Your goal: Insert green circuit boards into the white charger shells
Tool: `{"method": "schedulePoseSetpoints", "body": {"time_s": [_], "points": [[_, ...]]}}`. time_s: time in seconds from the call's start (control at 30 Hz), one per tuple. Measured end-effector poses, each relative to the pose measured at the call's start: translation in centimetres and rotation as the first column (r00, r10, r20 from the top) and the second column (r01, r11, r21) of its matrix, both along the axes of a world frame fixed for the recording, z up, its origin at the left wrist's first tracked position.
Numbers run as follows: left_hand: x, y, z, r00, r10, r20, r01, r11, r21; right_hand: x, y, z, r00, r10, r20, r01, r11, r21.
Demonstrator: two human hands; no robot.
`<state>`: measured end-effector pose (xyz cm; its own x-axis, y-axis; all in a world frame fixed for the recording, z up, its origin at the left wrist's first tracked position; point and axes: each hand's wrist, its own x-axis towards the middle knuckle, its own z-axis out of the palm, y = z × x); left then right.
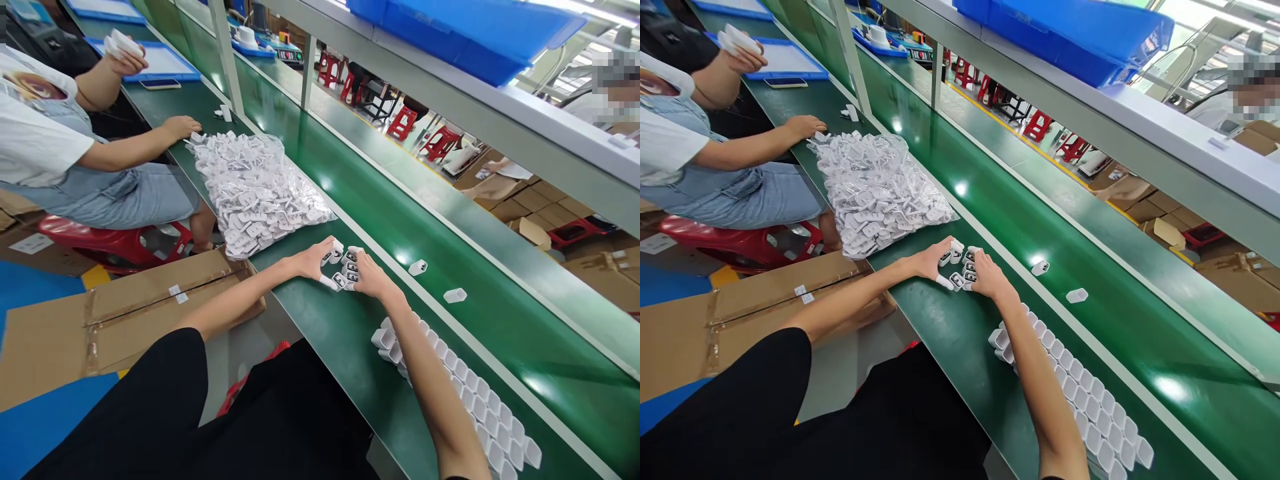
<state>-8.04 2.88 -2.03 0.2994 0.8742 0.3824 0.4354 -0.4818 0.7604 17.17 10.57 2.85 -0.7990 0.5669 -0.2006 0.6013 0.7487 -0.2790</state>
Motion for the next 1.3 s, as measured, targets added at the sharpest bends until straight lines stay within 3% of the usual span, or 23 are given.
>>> {"method": "schedulePoseSetpoints", "body": {"time_s": [0.27,0.47,0.67,0.8,0.93,1.13,1.3], "points": [[1.7,-2.7,-1.3,0.986,0.119,-0.116,-0.108,0.990,0.091,0.0,-0.8,0.2,0.999,-0.003,0.039,0.002,1.000,0.028],[3.8,-3.7,-3.3,0.907,0.304,-0.292,-0.235,0.940,0.249,-0.7,-2.3,-0.2,0.998,-0.027,0.061,0.022,0.996,0.087],[2.8,-4.4,-3.3,0.891,0.297,-0.344,-0.173,0.921,0.349,-1.4,-2.8,-0.1,0.998,-0.040,0.052,0.036,0.996,0.080],[1.9,-6.4,-2.3,0.881,0.285,-0.378,-0.096,0.890,0.447,-1.6,-3.8,-0.1,0.995,-0.094,0.015,0.093,0.992,0.087],[1.1,-7.8,-2.4,0.835,0.336,-0.436,-0.069,0.850,0.522,-1.6,-5.1,0.1,0.988,-0.143,-0.051,0.147,0.986,0.083],[0.2,-6.9,-2.3,0.792,0.289,-0.538,-0.030,0.898,0.439,0.1,-7.8,2.2,0.970,-0.176,-0.170,0.192,0.977,0.087],[0.0,-6.5,-1.8,0.868,0.235,-0.437,-0.046,0.915,0.401,6.6,-13.2,5.5,0.910,-0.198,-0.365,0.241,0.967,0.077]]}}
